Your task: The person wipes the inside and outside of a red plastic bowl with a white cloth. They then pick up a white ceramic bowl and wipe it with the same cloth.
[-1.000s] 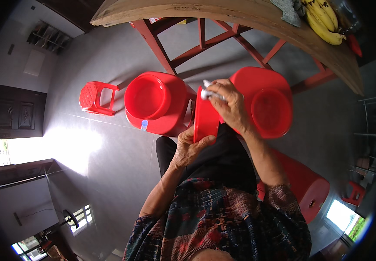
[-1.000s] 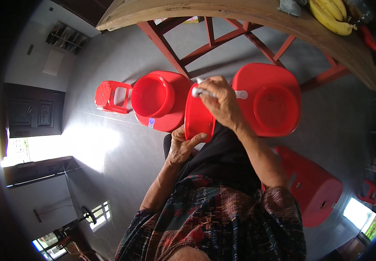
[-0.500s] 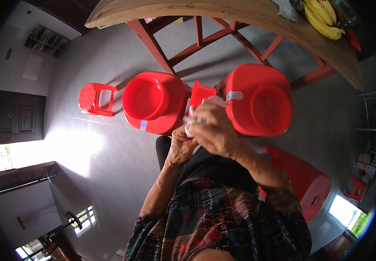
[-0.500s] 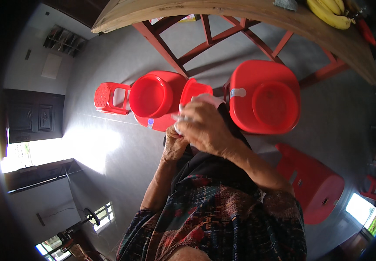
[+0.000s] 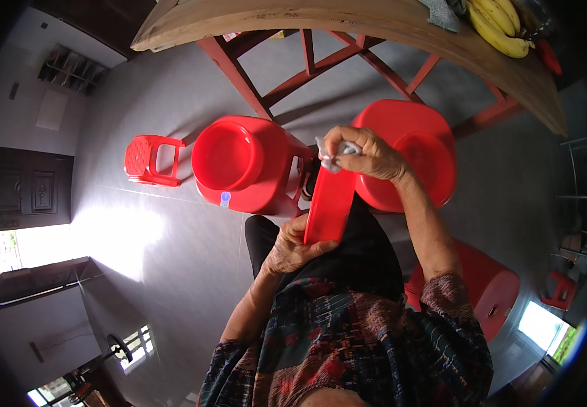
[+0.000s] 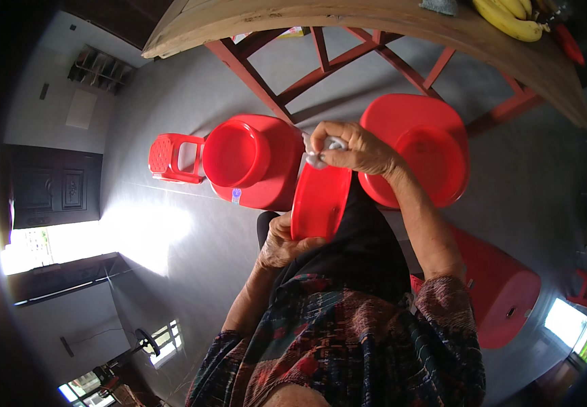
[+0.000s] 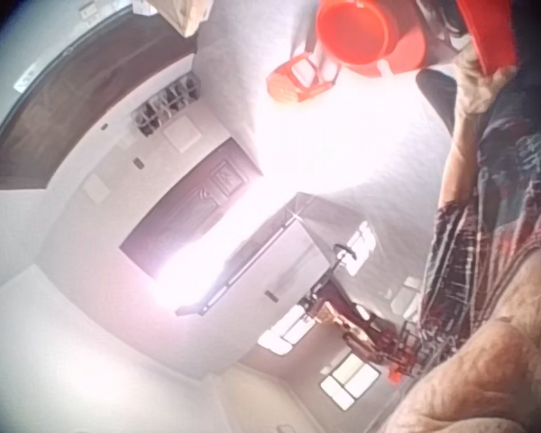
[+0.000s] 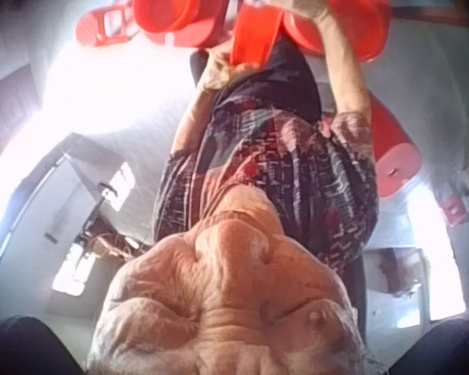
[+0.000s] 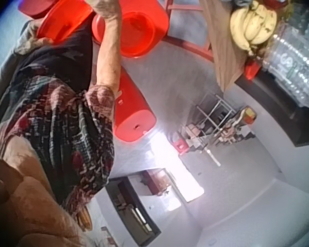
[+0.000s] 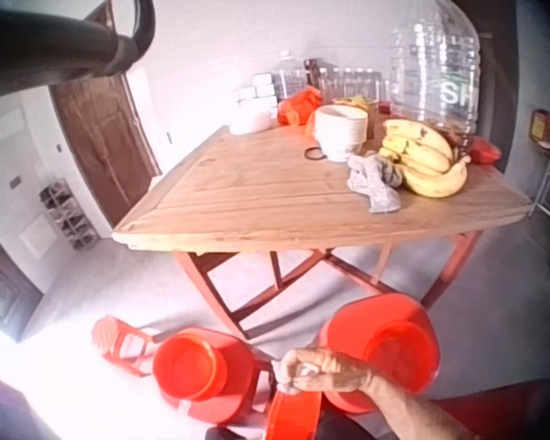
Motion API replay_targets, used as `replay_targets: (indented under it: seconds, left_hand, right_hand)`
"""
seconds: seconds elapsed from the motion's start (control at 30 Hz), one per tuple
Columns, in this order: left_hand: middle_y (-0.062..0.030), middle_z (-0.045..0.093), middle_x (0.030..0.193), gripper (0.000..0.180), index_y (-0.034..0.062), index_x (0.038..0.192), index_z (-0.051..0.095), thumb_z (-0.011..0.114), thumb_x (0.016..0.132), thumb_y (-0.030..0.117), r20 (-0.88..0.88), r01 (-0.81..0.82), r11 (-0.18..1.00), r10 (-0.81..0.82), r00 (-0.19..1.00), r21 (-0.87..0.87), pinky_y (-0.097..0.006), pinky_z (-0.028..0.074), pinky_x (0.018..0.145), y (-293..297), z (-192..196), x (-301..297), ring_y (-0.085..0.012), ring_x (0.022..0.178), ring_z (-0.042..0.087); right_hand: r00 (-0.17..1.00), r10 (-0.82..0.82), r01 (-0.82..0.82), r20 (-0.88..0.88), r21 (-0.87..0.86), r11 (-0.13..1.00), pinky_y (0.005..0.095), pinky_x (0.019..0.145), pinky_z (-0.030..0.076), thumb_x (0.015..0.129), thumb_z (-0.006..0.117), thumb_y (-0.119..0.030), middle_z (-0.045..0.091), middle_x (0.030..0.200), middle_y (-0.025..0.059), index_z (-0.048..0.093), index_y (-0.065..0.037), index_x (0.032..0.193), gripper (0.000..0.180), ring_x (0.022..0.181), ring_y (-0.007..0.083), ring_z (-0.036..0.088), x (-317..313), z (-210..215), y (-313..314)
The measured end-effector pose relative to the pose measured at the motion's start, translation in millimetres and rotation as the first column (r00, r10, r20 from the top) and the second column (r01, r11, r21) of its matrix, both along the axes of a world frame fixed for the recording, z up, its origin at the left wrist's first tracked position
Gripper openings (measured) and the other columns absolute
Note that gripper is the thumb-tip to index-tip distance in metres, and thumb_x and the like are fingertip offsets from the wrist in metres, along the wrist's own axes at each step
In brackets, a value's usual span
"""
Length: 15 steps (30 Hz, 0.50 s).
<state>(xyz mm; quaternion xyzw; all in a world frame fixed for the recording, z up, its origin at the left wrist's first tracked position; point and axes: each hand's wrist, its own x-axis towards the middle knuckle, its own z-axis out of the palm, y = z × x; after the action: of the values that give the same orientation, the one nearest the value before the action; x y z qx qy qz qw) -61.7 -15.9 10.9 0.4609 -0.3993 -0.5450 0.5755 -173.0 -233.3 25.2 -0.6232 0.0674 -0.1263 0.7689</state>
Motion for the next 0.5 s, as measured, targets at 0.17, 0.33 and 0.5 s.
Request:
replay_targets:
  seconds: [0.17,0.33,0.5]
  left_hand:
    - [-0.001,0.062,0.094,0.036,0.0034,0.105,0.063,0.08,0.073,0.01,0.036,-0.081,0.98,0.076,0.996,0.179,-0.025,0.047,0.079,-7.6,8.6,-1.5,-0.0065,0.086,0.055]
    - [0.001,0.065,0.093,0.028,0.0046,0.096,0.062,0.077,0.073,0.008,0.074,-0.133,0.971,0.12,0.99,0.2,-0.026,0.049,0.075,-9.8,-2.3,11.8,-0.0073,0.084,0.058]
    - [0.002,0.066,0.091,0.029,0.0032,0.097,0.065,0.08,0.071,0.008,0.102,-0.249,0.961,0.238,0.966,0.122,-0.025,0.05,0.076,1.2,-14.9,9.2,-0.0047,0.083,0.057]
  right_hand:
    - [0.99,-0.127,0.131,0.054,-0.669,0.732,0.0362,0.083,0.046,0.071,0.068,-0.003,0.058,0.083,0.0039,0.054,-0.009,0.084,0.02,0.088,0.0243,0.056,12.7,7.0,26.8]
    - [0.952,-0.125,0.306,0.281,-0.842,0.444,0.0412,0.087,0.045,0.07,0.07,-0.006,0.054,0.105,0.0086,0.061,-0.01,0.09,0.022,0.103,0.0284,0.051,20.8,18.0,78.9]
    - [0.915,-0.216,0.403,0.342,-0.814,0.418,0.0413,0.09,0.043,0.068,0.073,-0.008,0.05,0.113,0.0097,0.062,-0.01,0.091,0.025,0.107,0.029,0.05,19.6,25.5,89.8]
